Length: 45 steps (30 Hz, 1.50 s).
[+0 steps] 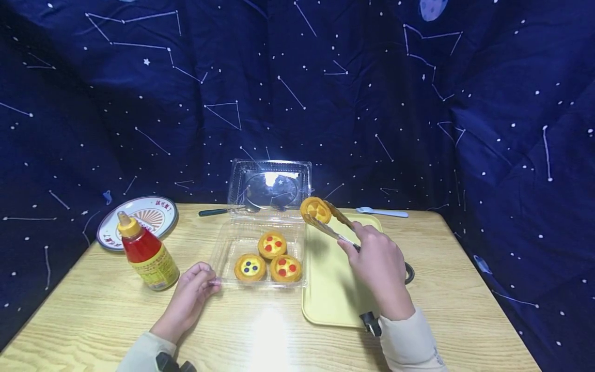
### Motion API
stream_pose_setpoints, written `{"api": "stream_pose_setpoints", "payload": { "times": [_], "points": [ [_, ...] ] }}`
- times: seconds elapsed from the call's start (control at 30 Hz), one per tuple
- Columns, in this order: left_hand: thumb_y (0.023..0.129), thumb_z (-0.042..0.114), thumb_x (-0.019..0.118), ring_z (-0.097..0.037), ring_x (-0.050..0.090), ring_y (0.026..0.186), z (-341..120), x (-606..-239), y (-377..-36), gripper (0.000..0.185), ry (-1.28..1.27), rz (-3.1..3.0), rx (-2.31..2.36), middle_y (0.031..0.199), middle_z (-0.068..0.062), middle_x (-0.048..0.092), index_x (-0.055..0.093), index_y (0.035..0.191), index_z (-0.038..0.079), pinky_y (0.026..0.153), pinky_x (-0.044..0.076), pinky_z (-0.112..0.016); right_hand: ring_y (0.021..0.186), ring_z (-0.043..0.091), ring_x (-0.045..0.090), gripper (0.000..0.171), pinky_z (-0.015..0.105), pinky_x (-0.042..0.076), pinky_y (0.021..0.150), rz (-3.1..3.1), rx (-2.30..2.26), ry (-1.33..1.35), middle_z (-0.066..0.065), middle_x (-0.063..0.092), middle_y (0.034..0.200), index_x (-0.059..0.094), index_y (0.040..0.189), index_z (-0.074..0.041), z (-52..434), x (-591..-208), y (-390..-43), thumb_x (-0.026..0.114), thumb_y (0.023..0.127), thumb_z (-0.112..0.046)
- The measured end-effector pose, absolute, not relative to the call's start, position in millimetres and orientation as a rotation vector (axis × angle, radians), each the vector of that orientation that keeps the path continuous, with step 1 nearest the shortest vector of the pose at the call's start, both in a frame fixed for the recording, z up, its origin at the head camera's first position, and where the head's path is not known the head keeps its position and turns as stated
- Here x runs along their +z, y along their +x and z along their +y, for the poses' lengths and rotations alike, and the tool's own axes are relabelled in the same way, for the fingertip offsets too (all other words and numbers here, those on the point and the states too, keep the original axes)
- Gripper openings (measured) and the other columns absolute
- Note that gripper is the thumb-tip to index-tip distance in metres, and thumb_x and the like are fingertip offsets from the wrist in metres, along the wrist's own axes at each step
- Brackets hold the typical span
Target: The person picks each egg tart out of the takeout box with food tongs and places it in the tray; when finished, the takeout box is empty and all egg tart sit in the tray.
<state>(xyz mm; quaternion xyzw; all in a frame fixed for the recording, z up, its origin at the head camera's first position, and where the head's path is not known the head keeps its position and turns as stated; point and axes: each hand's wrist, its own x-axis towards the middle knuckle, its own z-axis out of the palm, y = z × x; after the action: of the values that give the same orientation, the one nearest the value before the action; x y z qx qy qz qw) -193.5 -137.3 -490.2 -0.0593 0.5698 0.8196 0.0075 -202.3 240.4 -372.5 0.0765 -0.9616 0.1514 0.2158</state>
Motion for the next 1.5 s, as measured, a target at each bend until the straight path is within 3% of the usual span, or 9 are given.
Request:
{"api": "stream_pose_setpoints", "payload": {
  "times": [0.53, 0.73, 1.07, 1.27, 1.5],
  "points": [
    [0.09, -0.004, 0.05, -0.016, 0.06, 0.071, -138.0, -489.1, -192.8, 0.012, -0.171, 1.767, 2.566, 0.078, -0.007, 0.056, 0.049, 0.081, 0.004, 0.064, 0.055, -0.025, 0.07, 0.041, 0.06, 0.041, 0.053, 0.043, 0.048, -2.806, 0.381, 0.129, 0.015, 0.064, 0.086, 0.065, 0.114, -0.008, 265.7, -394.4, -224.6, 0.072, 0.088, -0.039],
    [0.09, -0.004, 0.05, -0.016, 0.06, 0.071, -138.8, -488.9, -191.8, 0.011, -0.177, 1.778, 2.562, 0.077, -0.007, 0.056, 0.05, 0.082, 0.004, 0.065, 0.055, -0.025, 0.074, 0.043, 0.061, 0.041, 0.05, 0.043, 0.046, -2.888, 0.359, 0.087, 0.019, 0.065, 0.091, 0.064, 0.111, -0.007, 269.1, -400.7, -228.4, 0.07, 0.089, -0.041],
    [0.089, -0.004, 0.051, -0.016, 0.06, 0.071, -137.8, -488.4, -192.5, 0.011, -0.174, 1.78, 2.558, 0.078, -0.008, 0.055, 0.049, 0.082, 0.004, 0.065, 0.055, -0.025, 0.094, 0.05, 0.061, 0.059, 0.055, 0.049, 0.057, -3.036, 0.333, 0.017, 0.027, 0.063, 0.118, 0.06, 0.13, -0.003, 266.0, -406.3, -230.8, 0.067, 0.09, -0.045],
    [0.089, -0.004, 0.051, -0.016, 0.06, 0.071, -137.3, -490.4, -191.4, 0.011, -0.186, 1.769, 2.567, 0.078, -0.008, 0.055, 0.049, 0.083, 0.004, 0.065, 0.055, -0.025, 0.092, 0.048, 0.062, 0.06, 0.054, 0.049, 0.057, -3.066, 0.34, 0.016, 0.026, 0.064, 0.114, 0.06, 0.128, -0.003, 263.8, -410.9, -233.0, 0.067, 0.09, -0.047],
    [0.089, -0.003, 0.052, -0.016, 0.06, 0.071, -139.0, -490.6, -193.8, 0.01, -0.165, 1.775, 2.561, 0.077, -0.007, 0.055, 0.049, 0.082, 0.004, 0.066, 0.055, -0.025, 0.099, 0.053, 0.058, 0.077, 0.058, 0.05, 0.064, -3.089, 0.378, -0.011, 0.032, 0.059, 0.12, 0.056, 0.133, 0.001, 263.6, -406.2, -231.4, 0.067, 0.084, -0.058]
  ]
}}
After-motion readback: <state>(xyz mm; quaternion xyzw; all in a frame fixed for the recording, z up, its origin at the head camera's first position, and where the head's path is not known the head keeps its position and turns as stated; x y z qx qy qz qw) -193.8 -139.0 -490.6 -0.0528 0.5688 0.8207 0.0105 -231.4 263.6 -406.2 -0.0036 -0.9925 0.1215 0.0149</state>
